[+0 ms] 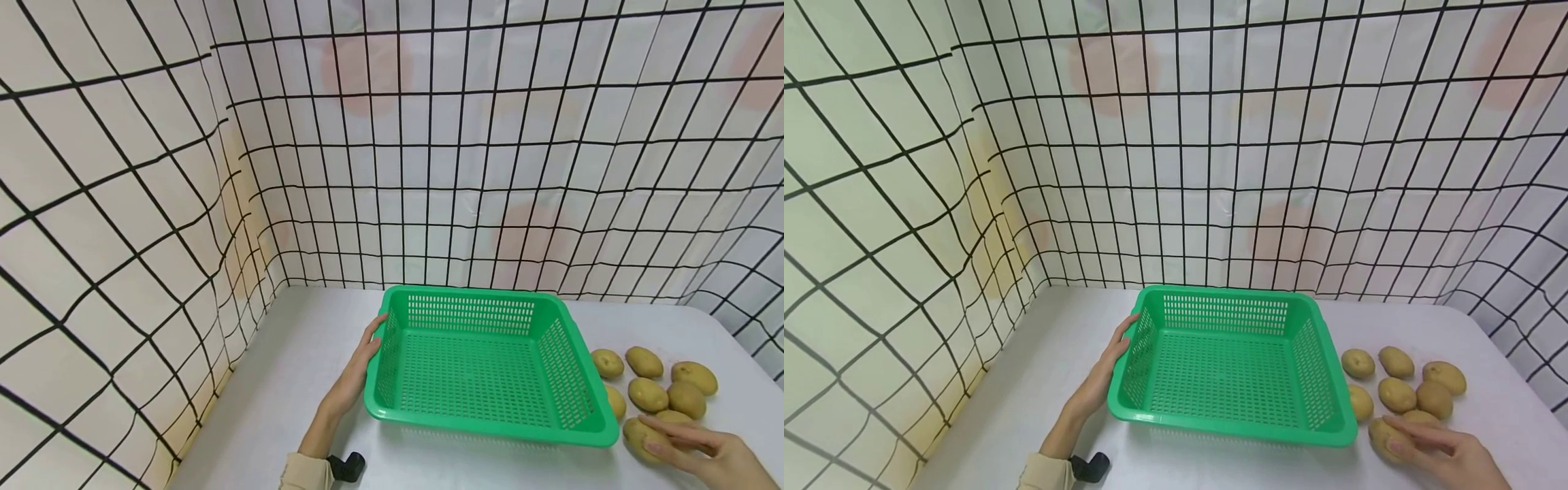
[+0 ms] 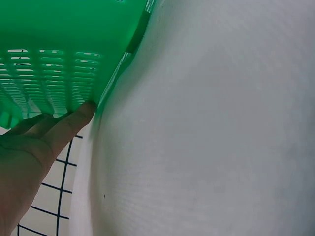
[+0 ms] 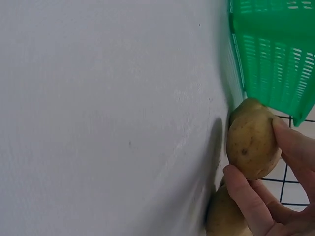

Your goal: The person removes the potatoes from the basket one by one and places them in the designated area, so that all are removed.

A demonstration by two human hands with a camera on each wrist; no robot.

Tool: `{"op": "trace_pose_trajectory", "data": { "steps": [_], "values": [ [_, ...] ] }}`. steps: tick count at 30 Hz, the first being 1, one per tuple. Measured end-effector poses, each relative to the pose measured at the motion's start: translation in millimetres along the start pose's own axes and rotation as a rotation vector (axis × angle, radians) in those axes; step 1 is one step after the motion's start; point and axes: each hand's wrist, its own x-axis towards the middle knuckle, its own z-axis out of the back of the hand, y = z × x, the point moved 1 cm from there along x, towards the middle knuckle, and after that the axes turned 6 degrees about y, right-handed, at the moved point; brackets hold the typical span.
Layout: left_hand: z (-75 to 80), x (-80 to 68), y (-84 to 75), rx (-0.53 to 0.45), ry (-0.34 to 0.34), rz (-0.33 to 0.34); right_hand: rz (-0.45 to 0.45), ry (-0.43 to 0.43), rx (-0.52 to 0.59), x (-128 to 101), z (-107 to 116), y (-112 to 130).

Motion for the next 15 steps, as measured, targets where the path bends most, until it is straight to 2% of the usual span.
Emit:
{"op": "trace_pose_trajectory", "data": {
  "steps": [7,15],
  "values": [
    [-0.8,0.9,0.7,0.006,0.002,0.008,-0.006,-0.067,-0.038,2,-16,1],
    [0.5,1.0,0.2,0.005,-0.006,0.006,-0.059,-0.107,0.010,2,-22,2]
  ]
}}
